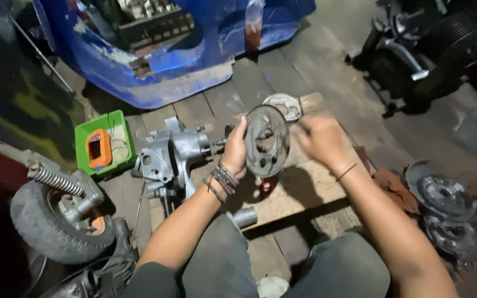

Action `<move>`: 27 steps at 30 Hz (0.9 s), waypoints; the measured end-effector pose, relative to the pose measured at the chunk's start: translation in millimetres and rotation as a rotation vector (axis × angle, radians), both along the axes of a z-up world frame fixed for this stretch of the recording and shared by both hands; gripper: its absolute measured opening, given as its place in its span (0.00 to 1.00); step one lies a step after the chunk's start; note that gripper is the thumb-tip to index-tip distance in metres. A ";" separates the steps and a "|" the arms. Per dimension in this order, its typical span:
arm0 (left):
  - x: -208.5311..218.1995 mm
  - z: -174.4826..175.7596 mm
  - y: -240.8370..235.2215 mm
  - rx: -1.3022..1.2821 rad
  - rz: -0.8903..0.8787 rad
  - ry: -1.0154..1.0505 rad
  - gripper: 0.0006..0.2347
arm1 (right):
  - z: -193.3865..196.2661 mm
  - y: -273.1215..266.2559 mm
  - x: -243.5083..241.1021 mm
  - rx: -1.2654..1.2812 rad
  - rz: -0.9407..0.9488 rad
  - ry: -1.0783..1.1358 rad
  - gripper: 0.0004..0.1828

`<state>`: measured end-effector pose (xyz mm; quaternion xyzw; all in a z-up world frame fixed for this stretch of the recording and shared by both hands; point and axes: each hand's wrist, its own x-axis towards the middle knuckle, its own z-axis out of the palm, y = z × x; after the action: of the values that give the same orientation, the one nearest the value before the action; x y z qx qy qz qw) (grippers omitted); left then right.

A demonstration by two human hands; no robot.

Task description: A person is sitting on the floor inspecting and cleaning a motorcycle brake drum component by hand.

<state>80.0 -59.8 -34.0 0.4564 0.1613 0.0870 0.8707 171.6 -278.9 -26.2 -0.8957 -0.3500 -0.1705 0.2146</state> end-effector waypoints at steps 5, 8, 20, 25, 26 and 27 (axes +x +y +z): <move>3.3 -8.1 -7.7 -0.049 0.003 -0.008 0.19 | -13.1 2.4 5.4 -0.039 0.118 0.176 0.16; 9.5 -10.8 2.8 -0.052 0.014 -0.011 0.18 | -10.0 -6.5 16.9 0.035 -0.007 0.102 0.18; 5.3 -7.7 0.5 -0.260 -0.003 0.028 0.18 | -1.1 -6.8 11.4 0.245 -0.046 0.125 0.14; 3.1 -10.7 -3.4 -0.152 0.056 -0.037 0.20 | 2.2 7.2 -12.7 0.152 0.141 0.149 0.16; 1.1 -3.6 -6.3 -0.108 0.043 -0.055 0.19 | -3.2 6.3 -8.4 0.131 0.131 0.065 0.15; -0.6 4.3 -8.0 -0.064 0.031 -0.074 0.18 | -8.0 6.8 -3.5 0.111 0.124 -0.021 0.14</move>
<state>79.3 -67.8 -29.7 0.4223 0.1387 0.1122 0.8887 168.1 -272.1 -34.2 -0.8572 -0.3973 -0.1853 0.2702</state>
